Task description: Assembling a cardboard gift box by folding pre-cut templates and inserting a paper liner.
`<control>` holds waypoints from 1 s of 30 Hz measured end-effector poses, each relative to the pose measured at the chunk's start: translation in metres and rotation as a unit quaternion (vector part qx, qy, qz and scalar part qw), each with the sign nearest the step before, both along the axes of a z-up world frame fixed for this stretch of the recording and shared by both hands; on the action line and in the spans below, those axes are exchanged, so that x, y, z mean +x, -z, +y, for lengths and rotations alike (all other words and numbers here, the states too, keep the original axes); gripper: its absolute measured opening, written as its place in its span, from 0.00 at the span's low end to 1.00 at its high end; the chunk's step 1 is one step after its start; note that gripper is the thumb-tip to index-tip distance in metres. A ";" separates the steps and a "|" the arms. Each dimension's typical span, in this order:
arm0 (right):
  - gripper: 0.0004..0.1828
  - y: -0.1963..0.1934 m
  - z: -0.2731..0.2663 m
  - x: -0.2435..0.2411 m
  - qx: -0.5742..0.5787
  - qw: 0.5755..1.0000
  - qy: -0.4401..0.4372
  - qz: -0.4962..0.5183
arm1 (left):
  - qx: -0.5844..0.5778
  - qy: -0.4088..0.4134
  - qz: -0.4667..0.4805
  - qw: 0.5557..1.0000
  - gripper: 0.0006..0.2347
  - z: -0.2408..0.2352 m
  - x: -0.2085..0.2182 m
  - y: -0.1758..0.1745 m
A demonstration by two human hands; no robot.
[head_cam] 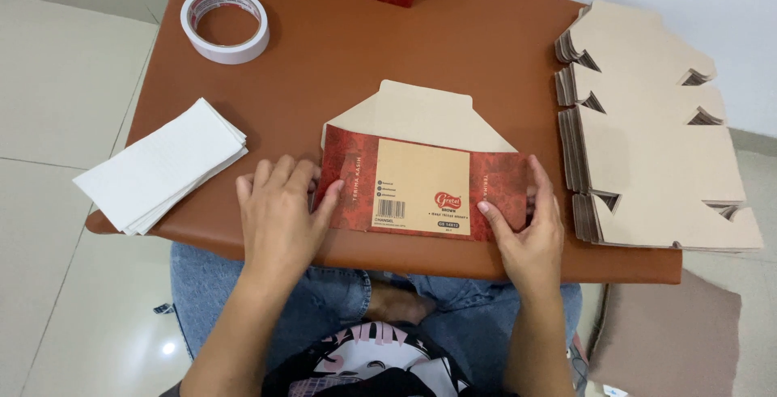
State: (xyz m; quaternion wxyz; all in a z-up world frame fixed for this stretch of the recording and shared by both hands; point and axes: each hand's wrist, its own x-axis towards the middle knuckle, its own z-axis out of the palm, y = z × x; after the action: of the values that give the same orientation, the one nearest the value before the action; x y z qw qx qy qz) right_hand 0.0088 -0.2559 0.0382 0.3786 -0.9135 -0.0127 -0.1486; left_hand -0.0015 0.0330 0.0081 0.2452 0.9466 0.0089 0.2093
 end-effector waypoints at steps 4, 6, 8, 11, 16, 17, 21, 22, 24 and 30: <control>0.35 0.005 -0.002 0.007 -0.074 0.996 -0.033 -0.045 | 0.016 0.016 -0.038 0.999 0.28 -0.022 0.001 -0.027; 0.33 0.002 0.002 0.009 -0.178 0.982 -0.058 -0.018 | 0.078 0.135 -0.019 0.988 0.29 -0.032 0.007 -0.026; 0.30 0.003 0.025 0.007 -0.188 0.975 -0.116 -0.004 | 0.044 0.172 0.021 0.984 0.28 -0.057 0.013 -0.014; 0.30 0.012 0.055 0.007 -0.211 0.957 -0.197 0.008 | 0.038 0.202 0.068 0.976 0.27 -0.084 0.024 0.004; 0.34 0.019 0.061 0.014 -0.229 0.947 -0.222 0.023 | 0.099 0.174 0.102 0.974 0.29 -0.084 0.032 0.013; 0.33 0.021 0.053 0.015 -0.243 0.947 -0.208 0.032 | 0.112 0.166 0.108 0.974 0.29 -0.082 0.032 0.016; 0.33 0.017 0.015 0.018 -0.240 0.953 -0.157 0.095 | 0.137 0.124 0.134 0.974 0.27 -0.052 0.030 0.017; 0.33 0.016 0.007 0.016 -0.240 0.954 -0.155 0.094 | 0.137 0.126 0.132 0.974 0.27 -0.044 0.026 0.016; 0.34 0.015 -0.008 0.013 -0.272 0.946 -0.129 0.122 | 0.142 0.101 0.116 0.978 0.27 -0.028 0.018 0.016; 0.39 0.011 0.012 -0.020 -0.310 0.919 -0.218 0.110 | 0.138 0.119 0.106 0.978 0.26 -0.025 -0.010 0.014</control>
State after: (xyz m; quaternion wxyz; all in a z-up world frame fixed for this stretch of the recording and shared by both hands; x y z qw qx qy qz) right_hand -0.0108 -0.2443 0.0268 0.0982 -0.9704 -0.2150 0.0504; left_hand -0.0118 0.0080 -0.0055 0.1331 0.9824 -0.1066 0.0761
